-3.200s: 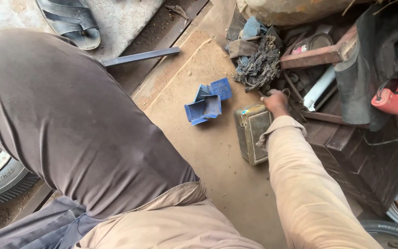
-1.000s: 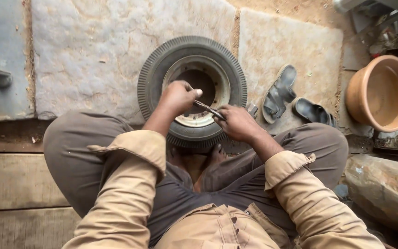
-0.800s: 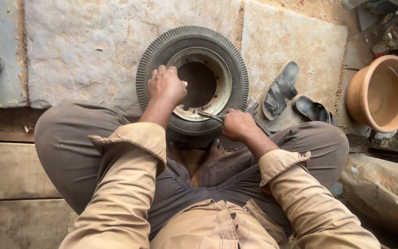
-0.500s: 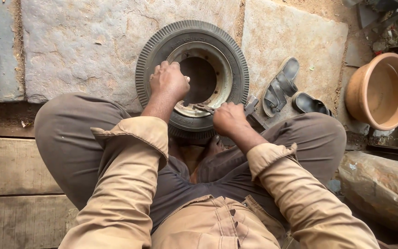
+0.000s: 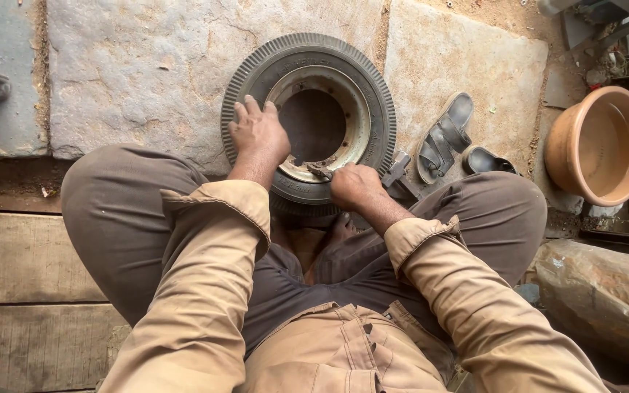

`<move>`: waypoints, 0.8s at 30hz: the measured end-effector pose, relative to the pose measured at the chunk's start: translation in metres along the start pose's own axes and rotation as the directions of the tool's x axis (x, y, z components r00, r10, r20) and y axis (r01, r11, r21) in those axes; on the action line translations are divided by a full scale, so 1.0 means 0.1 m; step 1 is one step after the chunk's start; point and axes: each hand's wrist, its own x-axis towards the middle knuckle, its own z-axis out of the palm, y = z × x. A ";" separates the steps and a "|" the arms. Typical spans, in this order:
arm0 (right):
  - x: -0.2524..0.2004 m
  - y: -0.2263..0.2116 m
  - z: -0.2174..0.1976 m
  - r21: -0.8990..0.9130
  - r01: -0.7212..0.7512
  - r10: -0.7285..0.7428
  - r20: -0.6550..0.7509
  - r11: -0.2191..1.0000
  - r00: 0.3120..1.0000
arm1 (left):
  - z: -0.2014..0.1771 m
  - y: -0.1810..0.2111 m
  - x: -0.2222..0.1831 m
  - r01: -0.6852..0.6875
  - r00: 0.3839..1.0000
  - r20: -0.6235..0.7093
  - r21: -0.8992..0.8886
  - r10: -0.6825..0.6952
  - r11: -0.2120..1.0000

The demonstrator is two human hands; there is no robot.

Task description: Repairing a small vehicle tire by hammering the rim components and fitting the tire.

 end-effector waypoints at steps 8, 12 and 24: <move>0.04 0.03 0.14 0.057 -0.020 0.024 -0.082 0.998 0.996 | -0.02 0.00 -0.17 -0.006 0.997 0.074 0.177 -0.008 0.984; 0.02 0.00 0.11 0.099 -0.030 0.041 -0.103 0.995 0.994 | 0.18 -0.03 -0.06 -0.001 0.999 0.049 0.137 -0.005 0.991; -0.04 -0.08 -0.06 0.184 -0.146 0.144 0.022 0.972 0.989 | 0.08 0.00 -0.12 0.024 0.998 0.056 0.124 -0.031 0.992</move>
